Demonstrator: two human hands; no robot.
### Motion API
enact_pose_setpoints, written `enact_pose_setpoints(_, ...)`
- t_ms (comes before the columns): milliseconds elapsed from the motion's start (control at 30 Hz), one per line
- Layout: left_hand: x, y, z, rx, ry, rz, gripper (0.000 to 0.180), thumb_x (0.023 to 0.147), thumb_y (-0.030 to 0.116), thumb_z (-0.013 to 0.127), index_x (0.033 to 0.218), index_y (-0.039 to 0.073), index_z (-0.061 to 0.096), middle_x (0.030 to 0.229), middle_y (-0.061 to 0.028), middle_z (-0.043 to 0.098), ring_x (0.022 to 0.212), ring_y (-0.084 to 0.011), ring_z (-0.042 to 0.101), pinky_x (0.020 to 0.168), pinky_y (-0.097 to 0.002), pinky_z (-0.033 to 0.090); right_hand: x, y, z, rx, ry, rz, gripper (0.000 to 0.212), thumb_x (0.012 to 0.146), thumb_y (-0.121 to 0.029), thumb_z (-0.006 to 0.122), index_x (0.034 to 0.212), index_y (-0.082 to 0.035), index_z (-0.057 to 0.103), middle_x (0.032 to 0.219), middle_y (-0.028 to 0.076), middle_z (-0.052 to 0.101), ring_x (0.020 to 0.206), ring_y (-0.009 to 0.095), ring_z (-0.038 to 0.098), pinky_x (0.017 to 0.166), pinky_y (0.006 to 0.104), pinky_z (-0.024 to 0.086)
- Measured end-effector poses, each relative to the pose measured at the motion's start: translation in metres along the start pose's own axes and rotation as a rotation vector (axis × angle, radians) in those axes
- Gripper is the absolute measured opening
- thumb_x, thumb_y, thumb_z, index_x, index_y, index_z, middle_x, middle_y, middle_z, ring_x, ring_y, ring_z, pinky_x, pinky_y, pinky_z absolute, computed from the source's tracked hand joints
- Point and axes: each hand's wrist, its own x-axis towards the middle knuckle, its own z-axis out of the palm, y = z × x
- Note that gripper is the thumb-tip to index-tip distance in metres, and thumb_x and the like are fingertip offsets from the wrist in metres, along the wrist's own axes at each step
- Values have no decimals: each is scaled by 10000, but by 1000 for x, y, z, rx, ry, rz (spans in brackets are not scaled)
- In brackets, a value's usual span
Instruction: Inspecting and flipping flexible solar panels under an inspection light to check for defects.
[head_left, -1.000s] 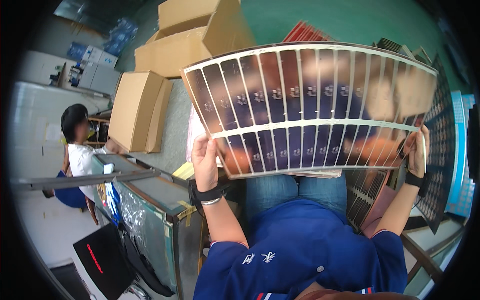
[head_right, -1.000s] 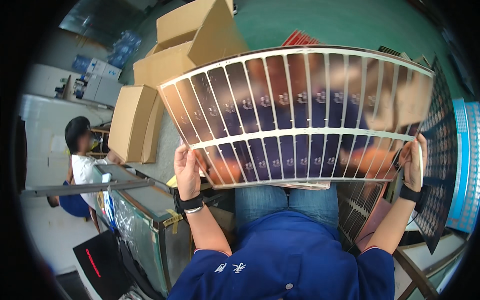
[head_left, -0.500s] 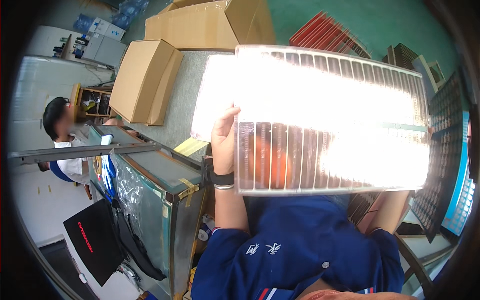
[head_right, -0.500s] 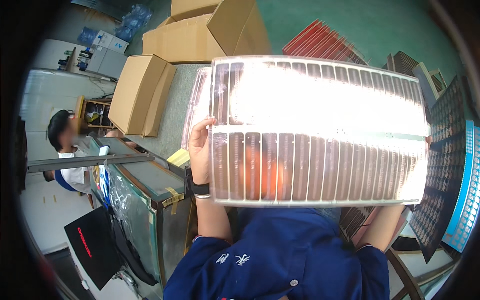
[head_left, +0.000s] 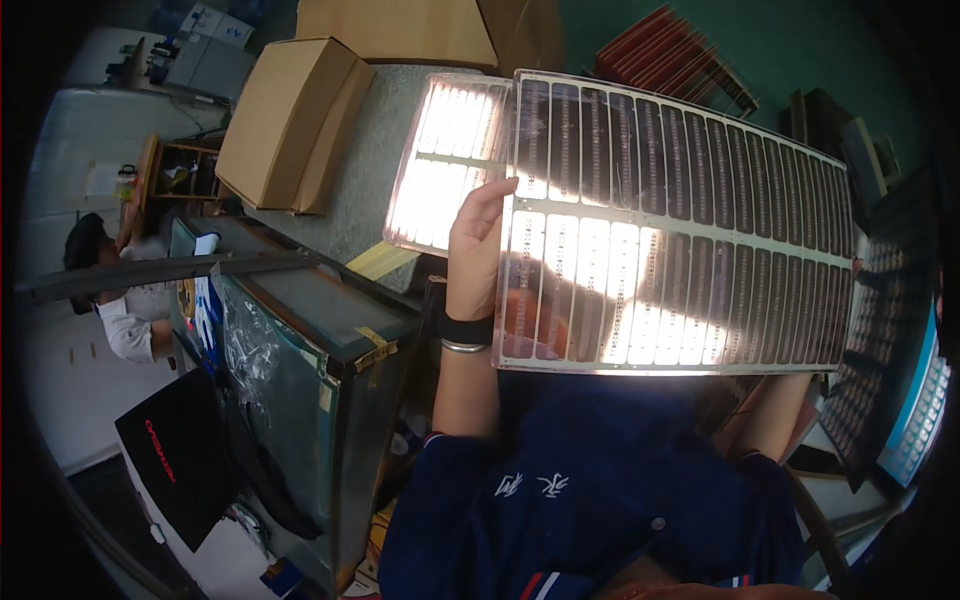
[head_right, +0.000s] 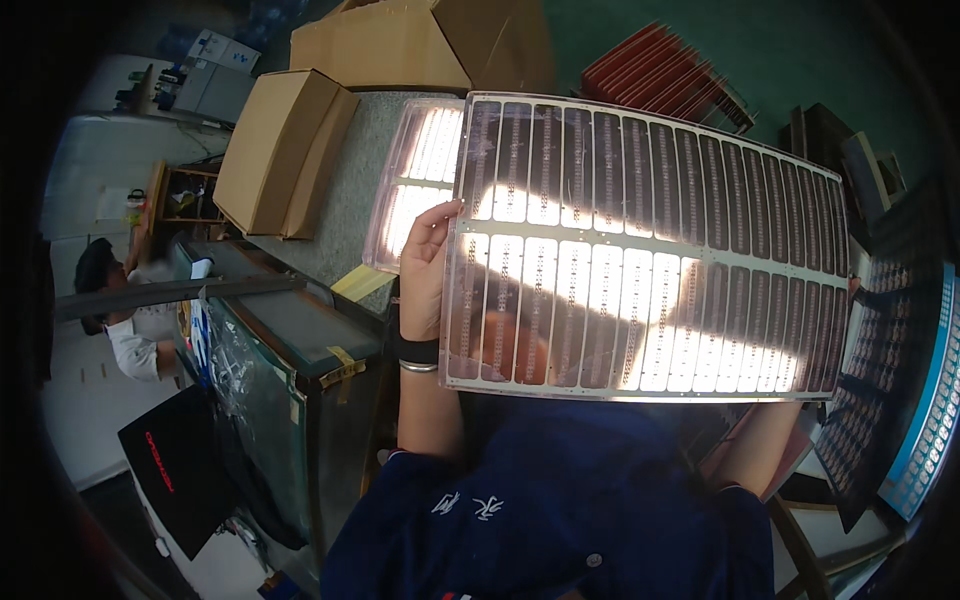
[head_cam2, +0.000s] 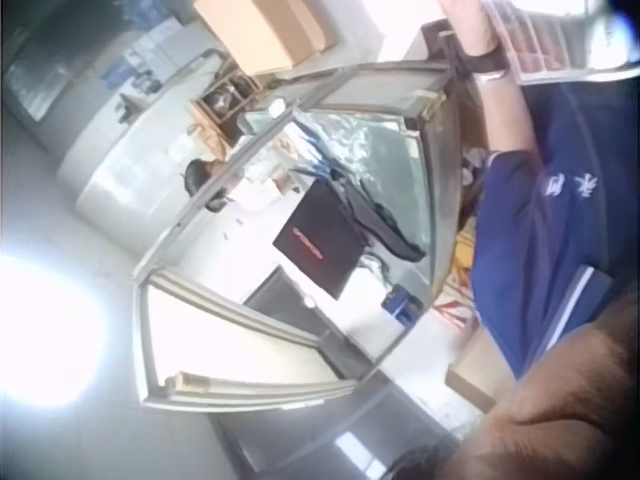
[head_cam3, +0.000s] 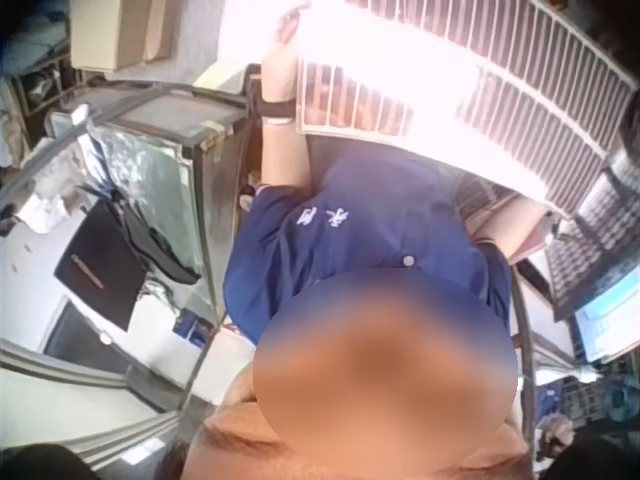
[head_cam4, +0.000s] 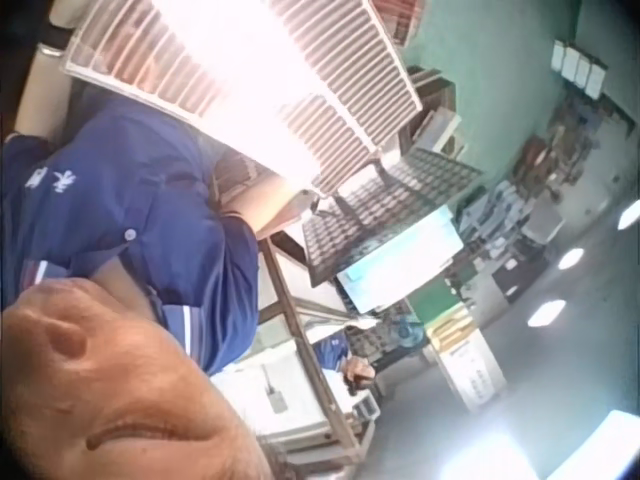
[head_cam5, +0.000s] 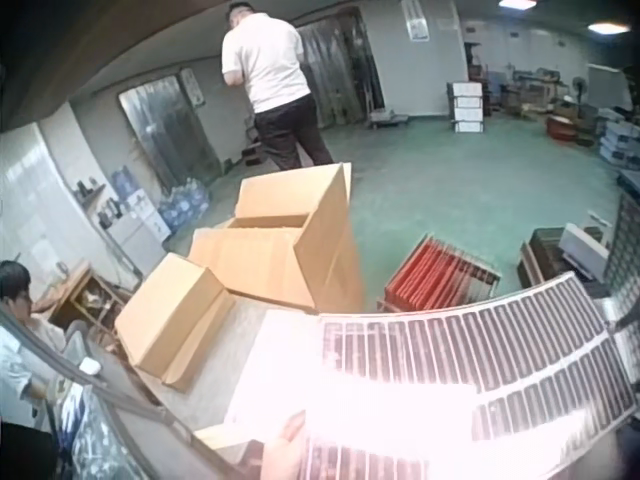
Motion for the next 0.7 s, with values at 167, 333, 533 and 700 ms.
enact_pose_setpoints(167,3,-3,-1,9,-24,-17,298,880,20,484,1174,-14,449,1063,-116,578,944,-136,563,809,-241,463,-1,2,1,21,3,32,307,931,-280,422,1087,-38,527,1215,233,484,1056,329,537,891,433,452)
enact_pose_setpoints(333,3,-3,5,-100,-33,-27,389,931,135,411,1289,-8,366,1195,-144,506,1067,-160,507,897,-271,418,-2,1,-1,48,10,59,318,931,-288,416,1089,-35,527,1214,237,484,1052,333,539,888,436,452)
enact_pose_setpoints(533,-2,-8,-6,-202,-108,-127,482,941,216,411,1318,-54,281,1220,-147,484,1100,-173,490,920,-289,403,-7,-4,0,115,10,90,331,932,-297,410,1092,-30,526,1214,242,483,1047,339,541,885,439,453)
enact_pose_setpoints(700,0,-3,-7,-72,-94,-146,510,893,128,512,1316,-45,286,1202,-146,499,1089,-173,498,918,-289,402,-8,-10,-2,222,-13,160,342,933,-304,404,1094,-27,525,1213,245,483,1043,343,543,883,442,454)
